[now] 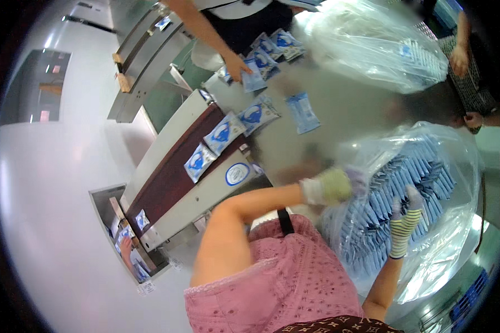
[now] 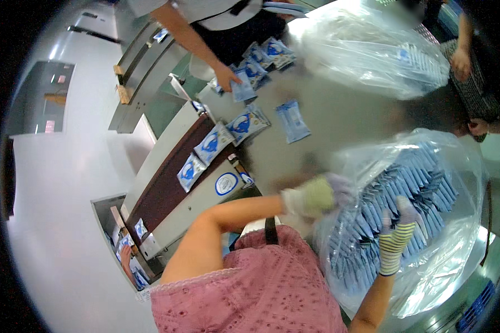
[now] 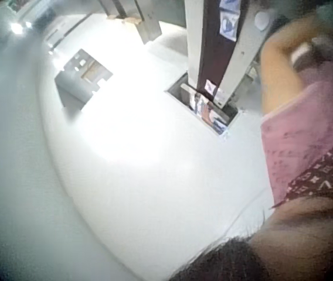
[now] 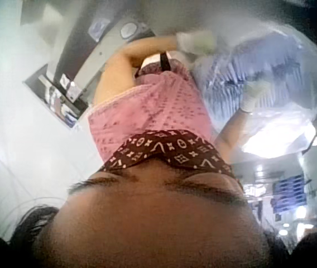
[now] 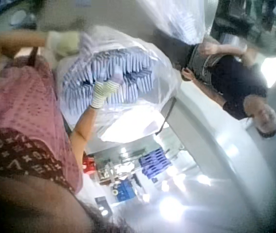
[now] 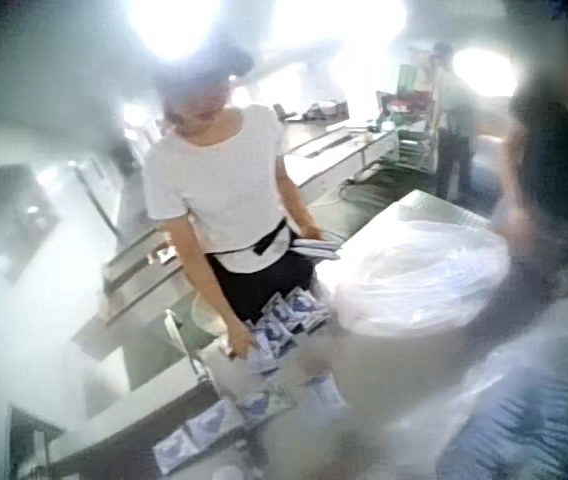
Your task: The person sorts blue packets from a large clear plastic bag, organizes them into smaller stacks by hand, and places them onto a conveyor belt.
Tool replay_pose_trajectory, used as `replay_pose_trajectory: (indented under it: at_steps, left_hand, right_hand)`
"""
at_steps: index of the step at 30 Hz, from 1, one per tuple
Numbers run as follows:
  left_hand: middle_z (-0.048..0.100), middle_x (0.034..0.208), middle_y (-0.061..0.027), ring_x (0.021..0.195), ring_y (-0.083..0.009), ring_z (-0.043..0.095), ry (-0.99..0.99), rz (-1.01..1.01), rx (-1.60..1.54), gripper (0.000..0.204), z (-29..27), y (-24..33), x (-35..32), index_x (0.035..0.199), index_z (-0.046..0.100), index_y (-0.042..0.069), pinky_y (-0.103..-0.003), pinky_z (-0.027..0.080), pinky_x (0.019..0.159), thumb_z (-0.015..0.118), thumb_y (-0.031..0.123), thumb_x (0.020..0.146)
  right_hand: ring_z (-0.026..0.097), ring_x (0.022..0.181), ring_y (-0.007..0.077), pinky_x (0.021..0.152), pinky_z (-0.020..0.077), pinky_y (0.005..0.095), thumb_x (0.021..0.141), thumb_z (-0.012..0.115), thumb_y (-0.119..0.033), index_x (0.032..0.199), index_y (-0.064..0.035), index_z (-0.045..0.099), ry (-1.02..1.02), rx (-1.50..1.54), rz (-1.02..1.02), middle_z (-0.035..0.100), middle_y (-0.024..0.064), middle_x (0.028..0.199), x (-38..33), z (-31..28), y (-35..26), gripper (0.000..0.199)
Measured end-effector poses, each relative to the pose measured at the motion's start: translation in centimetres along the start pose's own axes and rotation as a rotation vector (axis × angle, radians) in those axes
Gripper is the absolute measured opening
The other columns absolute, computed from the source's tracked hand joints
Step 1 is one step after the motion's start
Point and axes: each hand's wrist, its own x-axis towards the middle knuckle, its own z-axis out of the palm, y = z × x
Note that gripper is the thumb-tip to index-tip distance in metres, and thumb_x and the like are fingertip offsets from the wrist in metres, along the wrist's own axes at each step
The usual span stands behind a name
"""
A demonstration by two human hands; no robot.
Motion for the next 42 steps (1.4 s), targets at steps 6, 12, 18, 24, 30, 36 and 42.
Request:
replay_pose_trajectory:
  at_steps: [6, 12, 18, 24, 30, 36, 42]
  left_hand:
    - [0.061, 0.095, -0.0184, 0.091, -0.0366, 0.057, 0.217, -0.91, 0.539, 0.024, -16.6, -5.3, -22.6, 0.095, 0.063, 0.005, -0.044, 0.045, 0.083, 0.063, 0.014, 0.073]
    - [0.057, 0.112, -0.0161, 0.11, -0.0335, 0.05, 0.193, -1.122, 0.494, 0.037, -21.6, -8.3, -28.1, 0.112, 0.058, 0.009, -0.042, 0.039, 0.097, 0.063, 0.014, 0.076]
    - [0.054, 0.118, -0.0194, 0.112, -0.0363, 0.048, 0.155, -0.981, 0.225, 0.046, -21.9, -12.0, -23.8, 0.118, 0.055, 0.005, -0.042, 0.039, 0.096, 0.065, 0.022, 0.077]
    - [0.055, 0.121, -0.0217, 0.109, -0.035, 0.053, -0.223, -1.049, 0.243, 0.056, -20.2, -18.2, -19.4, 0.116, 0.058, 0.003, -0.042, 0.041, 0.094, 0.06, 0.043, 0.077]
    - [0.065, 0.107, -0.0167, 0.093, -0.0296, 0.062, -0.331, -1.325, -0.115, 0.065, -15.8, -19.1, -16.9, 0.101, 0.067, 0.001, -0.039, 0.048, 0.084, 0.073, 0.051, 0.059]
    - [0.051, 0.121, -0.0276, 0.108, -0.0381, 0.053, -0.118, -0.898, 0.514, 0.046, -4.6, -10.4, -12.8, 0.116, 0.056, -0.003, -0.048, 0.041, 0.091, 0.058, 0.019, 0.075]
    - [0.057, 0.104, -0.0142, 0.096, -0.0303, 0.056, -0.081, -0.66, 0.609, 0.042, -2.6, -6.9, -14.6, 0.117, 0.047, 0.003, -0.044, 0.042, 0.081, 0.052, 0.015, 0.077]
  right_hand:
    - [0.055, 0.096, 0.0314, 0.086, 0.0426, 0.0408, 0.078, 0.064, -0.009, 0.109, -0.0056, 0.058, -0.315, 0.179, -0.093, 0.06, 0.013, 0.103, 0.2, 6.6, -8.2, 0.032]
    - [0.056, 0.096, 0.0306, 0.085, 0.0431, 0.0406, 0.076, 0.063, -0.008, 0.107, -0.0073, 0.058, -0.413, 0.192, -0.175, 0.06, 0.0123, 0.103, 2.0, 9.6, -13.0, 0.031]
    - [0.057, 0.097, 0.0308, 0.086, 0.0429, 0.0405, 0.078, 0.061, -0.012, 0.108, -0.0079, 0.058, -0.486, 0.147, -0.133, 0.061, 0.0115, 0.101, 0.9, 10.7, -14.4, 0.03]
    - [0.058, 0.097, 0.0305, 0.085, 0.0447, 0.0385, 0.081, 0.061, -0.01, 0.107, -0.0055, 0.059, -0.561, 0.202, -0.073, 0.061, 0.013, 0.102, -1.8, 11.6, -11.9, 0.027]
    - [0.059, 0.097, 0.0265, 0.088, 0.0452, 0.0363, 0.083, 0.062, -0.008, 0.108, -0.0031, 0.059, -0.61, 0.25, -0.112, 0.062, 0.0125, 0.103, -2.0, 12.4, -12.4, 0.025]
    - [0.058, 0.097, 0.0312, 0.086, 0.0456, 0.0376, 0.077, 0.061, -0.004, 0.109, -0.0037, 0.058, -0.587, 0.259, -0.194, 0.061, 0.0149, 0.103, 0.7, 13.8, -11.2, 0.033]
    - [0.057, 0.099, 0.0306, 0.087, 0.0452, 0.0382, 0.081, 0.062, -0.014, 0.111, -0.0034, 0.057, -0.555, 0.35, -0.098, 0.061, 0.0146, 0.104, 0.7, 13.2, -11.4, 0.032]
